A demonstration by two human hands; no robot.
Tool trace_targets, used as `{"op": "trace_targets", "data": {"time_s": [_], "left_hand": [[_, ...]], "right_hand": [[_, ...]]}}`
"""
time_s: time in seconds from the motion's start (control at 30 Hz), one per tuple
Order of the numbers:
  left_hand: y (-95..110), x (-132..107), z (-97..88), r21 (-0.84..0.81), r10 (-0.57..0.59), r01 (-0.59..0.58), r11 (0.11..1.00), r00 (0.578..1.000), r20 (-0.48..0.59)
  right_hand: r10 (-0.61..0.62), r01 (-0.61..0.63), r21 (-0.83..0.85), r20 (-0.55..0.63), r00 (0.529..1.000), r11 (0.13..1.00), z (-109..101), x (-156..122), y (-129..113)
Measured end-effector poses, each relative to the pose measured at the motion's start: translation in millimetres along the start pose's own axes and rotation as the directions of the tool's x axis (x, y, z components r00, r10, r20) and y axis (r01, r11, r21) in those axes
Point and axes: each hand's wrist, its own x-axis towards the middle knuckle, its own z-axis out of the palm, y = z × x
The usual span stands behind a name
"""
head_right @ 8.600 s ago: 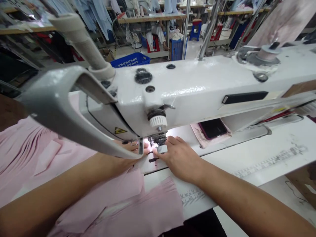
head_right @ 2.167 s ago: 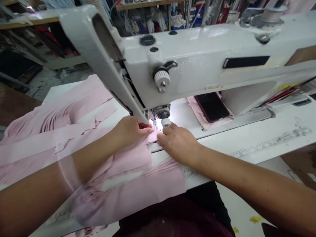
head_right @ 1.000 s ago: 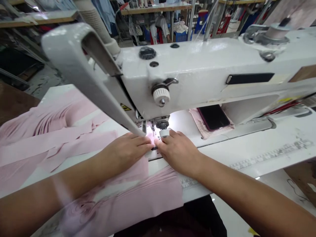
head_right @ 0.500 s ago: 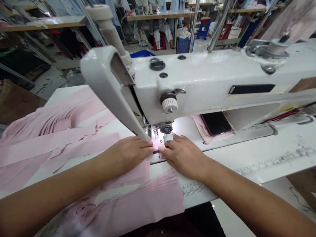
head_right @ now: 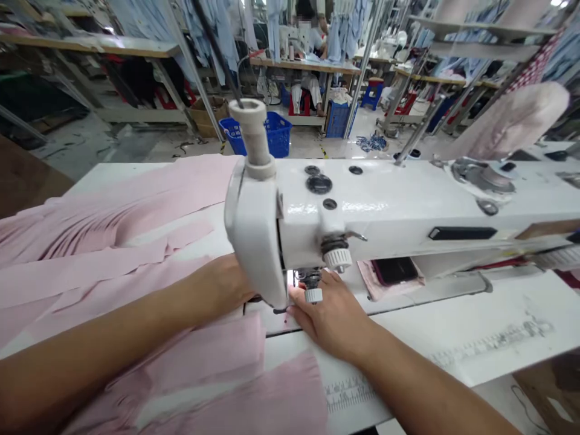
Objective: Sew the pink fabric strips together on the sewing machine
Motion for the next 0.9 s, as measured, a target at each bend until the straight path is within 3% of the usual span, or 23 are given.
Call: {"op": "trace_targets", "data": {"time_s": [0.17,0.27,0.43,0.7,0.9], "left_hand": [[-5.5,2.5,-2.2,-0.054,-0.029,0.029,0.998,1.000,0.011],[-4.3,2.5,-5.8,-0.064,-0.017,0.014,0.998,0.999,-0.043],[-0.4,1.2,-9.6,-0.055,-0.007,-0.002,0.998,0.987,-0.162],[6.3,1.0,-17.0,-0.054,0.007,-0.011,0.999,0.997,-0.072],[-1.7,3.0,-14.5,-0.004,0.062,-0.062,0.998,0.997,-0.035]], "right_hand": [[0.016,-0.016,0.010,-0.002,1.000,1.000,4.7,-4.1,0.7],[0.007,-0.003,0.073,-0.044,0.999,0.997,7.4,-4.3,2.1],[0.079,-0.087,0.154,0.062,0.995,0.984,-0.2,-1.1,-0.2],[0.074,-0.100,0.260,0.108,0.991,0.960,-12.7,0.2,-6.2],[0.107,-0.129,0.282,0.092,0.990,0.951,-15.4,2.1,-7.0]]}}
